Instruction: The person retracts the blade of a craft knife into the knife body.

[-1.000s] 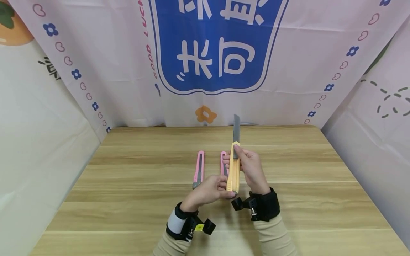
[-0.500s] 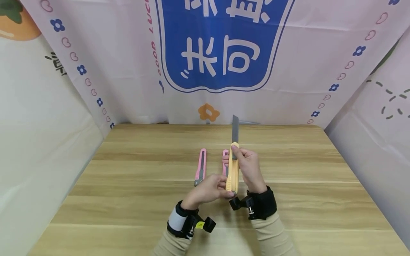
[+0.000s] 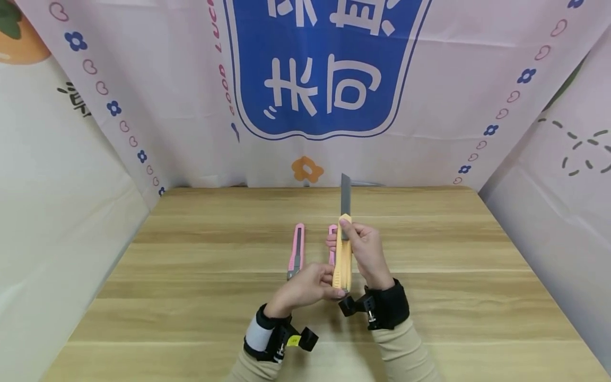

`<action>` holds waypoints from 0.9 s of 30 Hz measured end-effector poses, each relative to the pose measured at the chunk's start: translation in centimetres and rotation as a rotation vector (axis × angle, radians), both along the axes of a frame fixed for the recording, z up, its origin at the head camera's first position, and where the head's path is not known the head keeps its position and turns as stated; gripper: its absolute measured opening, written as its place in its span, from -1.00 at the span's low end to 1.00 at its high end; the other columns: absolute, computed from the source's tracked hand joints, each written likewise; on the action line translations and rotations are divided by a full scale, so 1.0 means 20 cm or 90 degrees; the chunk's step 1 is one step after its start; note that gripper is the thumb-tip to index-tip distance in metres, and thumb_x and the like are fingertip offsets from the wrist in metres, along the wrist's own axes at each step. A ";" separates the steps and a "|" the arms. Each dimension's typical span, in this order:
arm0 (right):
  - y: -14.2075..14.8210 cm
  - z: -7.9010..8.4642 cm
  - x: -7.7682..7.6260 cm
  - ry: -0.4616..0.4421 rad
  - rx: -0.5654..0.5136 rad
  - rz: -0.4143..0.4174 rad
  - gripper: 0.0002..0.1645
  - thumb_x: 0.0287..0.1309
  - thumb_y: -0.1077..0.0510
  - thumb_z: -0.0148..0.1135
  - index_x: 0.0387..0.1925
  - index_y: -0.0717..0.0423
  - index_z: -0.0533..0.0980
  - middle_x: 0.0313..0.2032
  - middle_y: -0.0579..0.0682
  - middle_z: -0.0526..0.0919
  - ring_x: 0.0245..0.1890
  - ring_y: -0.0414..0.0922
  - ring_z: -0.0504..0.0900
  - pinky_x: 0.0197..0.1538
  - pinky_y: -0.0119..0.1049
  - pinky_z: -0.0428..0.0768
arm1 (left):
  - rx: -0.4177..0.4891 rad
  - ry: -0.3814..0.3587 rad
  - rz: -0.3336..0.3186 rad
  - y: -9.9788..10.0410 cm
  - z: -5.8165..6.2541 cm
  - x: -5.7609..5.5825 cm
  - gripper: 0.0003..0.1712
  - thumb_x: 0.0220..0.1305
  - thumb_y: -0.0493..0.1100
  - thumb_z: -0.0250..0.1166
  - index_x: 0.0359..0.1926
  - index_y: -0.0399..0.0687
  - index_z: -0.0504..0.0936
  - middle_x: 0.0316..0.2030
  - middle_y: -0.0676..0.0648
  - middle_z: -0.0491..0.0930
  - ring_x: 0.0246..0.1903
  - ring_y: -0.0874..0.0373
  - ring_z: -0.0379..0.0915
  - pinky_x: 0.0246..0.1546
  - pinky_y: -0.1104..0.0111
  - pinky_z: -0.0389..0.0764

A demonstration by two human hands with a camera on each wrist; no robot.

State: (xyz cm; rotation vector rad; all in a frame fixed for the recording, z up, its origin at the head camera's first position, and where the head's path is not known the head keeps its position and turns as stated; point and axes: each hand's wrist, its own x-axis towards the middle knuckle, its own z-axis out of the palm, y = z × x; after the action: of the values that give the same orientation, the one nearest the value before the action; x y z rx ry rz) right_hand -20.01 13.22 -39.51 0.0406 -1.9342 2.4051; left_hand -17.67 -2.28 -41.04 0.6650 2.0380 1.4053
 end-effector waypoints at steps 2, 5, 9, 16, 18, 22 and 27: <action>0.00 0.00 0.00 0.000 0.006 0.005 -0.41 0.39 0.09 0.05 -0.19 0.74 0.40 -0.60 -0.16 0.76 -0.52 -0.22 0.76 -0.29 -0.30 0.75 | 0.004 0.000 0.000 0.00 0.00 0.00 -0.75 0.20 -0.33 0.31 -0.11 -0.37 0.58 -0.17 -0.32 0.72 -0.32 0.28 0.65 -0.33 0.53 0.65; 0.00 0.00 0.00 0.003 0.012 0.011 -0.44 0.39 0.12 0.05 -0.17 0.72 0.42 -0.59 -0.19 0.75 -0.50 -0.23 0.76 -0.28 -0.31 0.75 | 0.007 -0.003 -0.001 -0.01 0.00 0.01 -0.75 0.20 -0.33 0.31 -0.10 -0.37 0.58 -0.17 -0.31 0.72 -0.33 0.30 0.63 -0.32 0.52 0.65; 0.01 0.00 0.00 0.010 0.019 0.026 -0.45 0.38 0.13 0.06 -0.09 0.72 0.41 -0.56 -0.19 0.76 -0.47 -0.23 0.76 -0.25 -0.31 0.75 | 0.012 -0.003 -0.001 -0.01 0.00 0.01 -0.75 0.20 -0.34 0.30 -0.11 -0.39 0.58 -0.18 -0.34 0.72 -0.33 0.27 0.65 -0.31 0.52 0.67; 0.01 0.01 0.01 -0.022 0.016 0.048 -0.32 0.38 -0.03 0.06 0.00 0.66 0.40 -0.46 -0.16 0.78 -0.37 -0.24 0.78 -0.14 -0.28 0.74 | 0.022 -0.012 0.008 -0.01 0.00 0.00 -0.73 0.21 -0.37 0.28 -0.07 -0.41 0.54 -0.14 -0.37 0.70 -0.29 0.27 0.64 -0.26 0.51 0.68; 0.01 0.02 0.01 -0.033 0.019 0.052 -0.27 0.38 -0.10 0.03 0.02 0.63 0.42 -0.44 -0.16 0.78 -0.35 -0.24 0.78 -0.12 -0.27 0.74 | 0.027 -0.019 0.010 -0.02 0.00 0.00 -0.73 0.21 -0.37 0.28 -0.07 -0.41 0.54 -0.14 -0.38 0.70 -0.29 0.30 0.63 -0.25 0.50 0.68; 0.02 0.03 0.01 -0.054 0.029 0.043 -0.27 0.38 -0.16 0.01 0.00 0.54 0.47 -0.42 -0.13 0.79 -0.35 -0.24 0.78 -0.08 -0.21 0.73 | 0.028 -0.020 0.010 -0.02 0.00 0.00 -0.74 0.21 -0.36 0.28 -0.08 -0.40 0.54 -0.15 -0.37 0.70 -0.30 0.31 0.63 -0.25 0.49 0.68; 0.01 0.03 0.01 -0.050 0.027 0.017 -0.35 0.36 -0.07 0.08 -0.09 0.59 0.49 -0.53 -0.17 0.77 -0.43 -0.23 0.78 -0.18 -0.24 0.75 | 0.012 -0.005 0.009 -0.01 0.00 0.00 -0.75 0.19 -0.36 0.30 -0.10 -0.38 0.57 -0.17 -0.33 0.72 -0.29 0.26 0.65 -0.30 0.54 0.64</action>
State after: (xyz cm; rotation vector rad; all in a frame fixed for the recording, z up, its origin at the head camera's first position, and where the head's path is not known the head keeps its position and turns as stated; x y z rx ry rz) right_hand -19.81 13.46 -39.00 -0.0265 -2.0299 2.4177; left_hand -17.73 -2.55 -41.10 0.6537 2.0293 1.4337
